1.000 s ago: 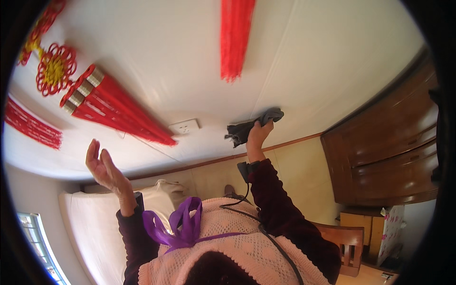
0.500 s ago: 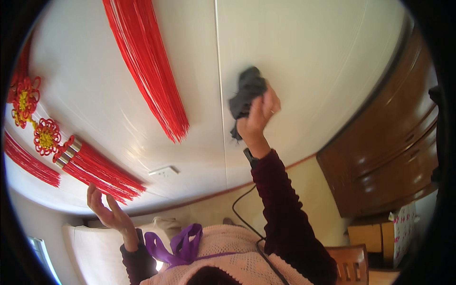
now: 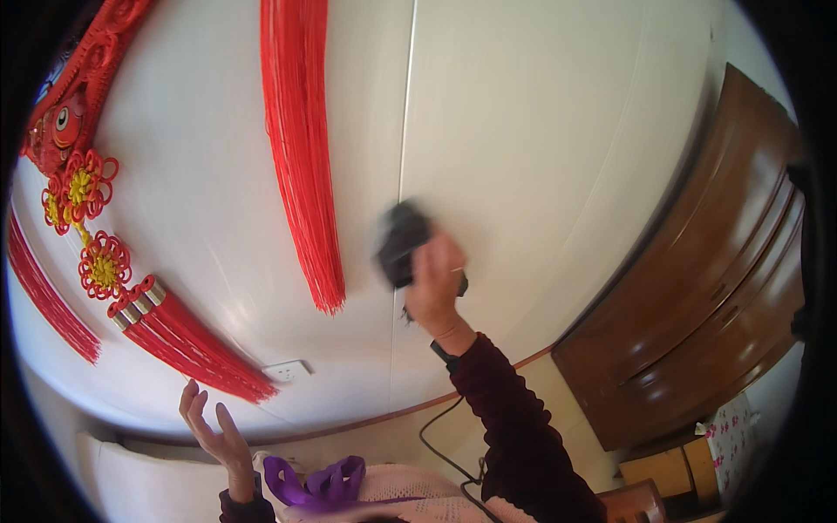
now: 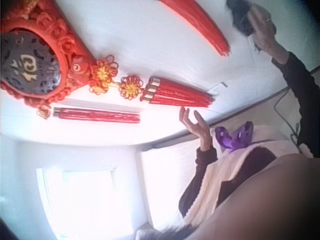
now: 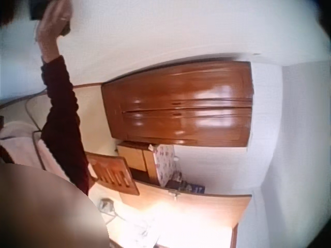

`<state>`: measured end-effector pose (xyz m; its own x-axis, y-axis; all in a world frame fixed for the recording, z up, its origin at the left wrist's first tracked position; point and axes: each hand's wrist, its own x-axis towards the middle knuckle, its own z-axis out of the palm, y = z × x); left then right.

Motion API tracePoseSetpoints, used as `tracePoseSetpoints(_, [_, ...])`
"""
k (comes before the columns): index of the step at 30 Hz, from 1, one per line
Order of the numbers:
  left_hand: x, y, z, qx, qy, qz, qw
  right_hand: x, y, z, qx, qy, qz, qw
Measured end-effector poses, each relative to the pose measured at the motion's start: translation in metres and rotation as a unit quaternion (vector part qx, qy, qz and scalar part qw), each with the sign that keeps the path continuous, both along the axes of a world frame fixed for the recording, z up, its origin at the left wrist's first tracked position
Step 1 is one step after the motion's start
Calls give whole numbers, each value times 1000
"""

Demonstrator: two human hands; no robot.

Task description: The person wipes a white wall with a dark cloth, repeatedly lifting and moving a red decorative hanging to clean behind it. The person also wipes the wall near a bed and a wooden dresser, then dips the cloth into a basin of water on a chair.

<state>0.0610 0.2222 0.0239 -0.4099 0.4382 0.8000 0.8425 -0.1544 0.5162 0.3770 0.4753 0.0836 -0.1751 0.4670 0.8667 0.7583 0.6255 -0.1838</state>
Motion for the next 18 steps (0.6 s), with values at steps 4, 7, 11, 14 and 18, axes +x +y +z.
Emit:
tracePoseSetpoints(4, [2,9,3,22,-4,-36,999,-1,9,26,297,-77,17,952])
tracePoseSetpoints(7, [-5,7,4,29,-11,-40,999,21,25,47,294,-52,-53,953])
tracePoseSetpoints(11, [-20,-2,-1,33,-46,-42,997,70,52,91,221,91,-160,958])
tracePoseSetpoints(14, [-28,-8,-7,26,-60,-51,997,99,64,125,169,283,-166,929])
tracePoseSetpoints(18, [-31,-9,-9,22,-63,-64,996,91,54,149,138,299,-197,923])
